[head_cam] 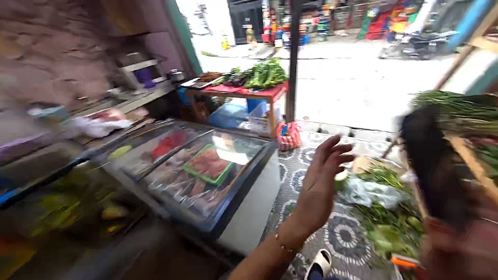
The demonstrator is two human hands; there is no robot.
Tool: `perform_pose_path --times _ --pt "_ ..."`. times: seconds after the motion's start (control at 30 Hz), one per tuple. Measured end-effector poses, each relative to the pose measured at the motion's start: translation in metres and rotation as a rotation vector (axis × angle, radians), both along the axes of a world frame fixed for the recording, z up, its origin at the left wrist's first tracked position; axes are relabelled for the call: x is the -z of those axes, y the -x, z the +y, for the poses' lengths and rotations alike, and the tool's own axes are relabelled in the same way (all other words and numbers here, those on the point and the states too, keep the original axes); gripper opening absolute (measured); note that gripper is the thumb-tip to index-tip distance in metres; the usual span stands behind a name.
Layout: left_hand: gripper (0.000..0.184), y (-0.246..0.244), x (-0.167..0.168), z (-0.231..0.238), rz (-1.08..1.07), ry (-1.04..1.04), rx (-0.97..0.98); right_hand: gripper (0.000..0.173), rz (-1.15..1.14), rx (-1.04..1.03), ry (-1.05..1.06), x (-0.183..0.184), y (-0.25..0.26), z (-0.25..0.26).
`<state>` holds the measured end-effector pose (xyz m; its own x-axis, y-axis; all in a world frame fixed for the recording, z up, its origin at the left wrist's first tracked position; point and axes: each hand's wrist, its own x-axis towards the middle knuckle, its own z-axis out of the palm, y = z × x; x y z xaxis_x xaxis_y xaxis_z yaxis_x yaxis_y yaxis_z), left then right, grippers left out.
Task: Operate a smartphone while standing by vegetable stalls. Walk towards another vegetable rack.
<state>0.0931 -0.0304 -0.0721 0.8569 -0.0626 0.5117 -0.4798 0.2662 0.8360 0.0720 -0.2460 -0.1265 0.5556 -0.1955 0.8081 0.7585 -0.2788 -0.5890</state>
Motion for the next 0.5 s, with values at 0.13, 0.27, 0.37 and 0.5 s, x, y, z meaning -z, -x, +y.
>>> perform_pose_path --times 0.13,0.27,0.37,0.5 --pt "0.068 -0.070 0.067 -0.032 0.155 0.239 0.154 0.083 -0.031 -0.042 0.001 0.030 -0.112 0.053" --pt "0.045 -0.137 0.089 -0.031 0.247 0.437 0.003 0.085 0.069 -0.057 0.102 0.071 -0.182 0.076" --pt "0.043 -0.180 0.092 -0.015 0.376 0.497 -0.109 0.093 0.159 -0.135 0.180 0.082 -0.211 0.086" --pt "0.044 -0.243 0.104 0.009 0.461 0.520 -0.129 0.081 0.192 -0.240 0.154 0.091 -0.265 0.080"
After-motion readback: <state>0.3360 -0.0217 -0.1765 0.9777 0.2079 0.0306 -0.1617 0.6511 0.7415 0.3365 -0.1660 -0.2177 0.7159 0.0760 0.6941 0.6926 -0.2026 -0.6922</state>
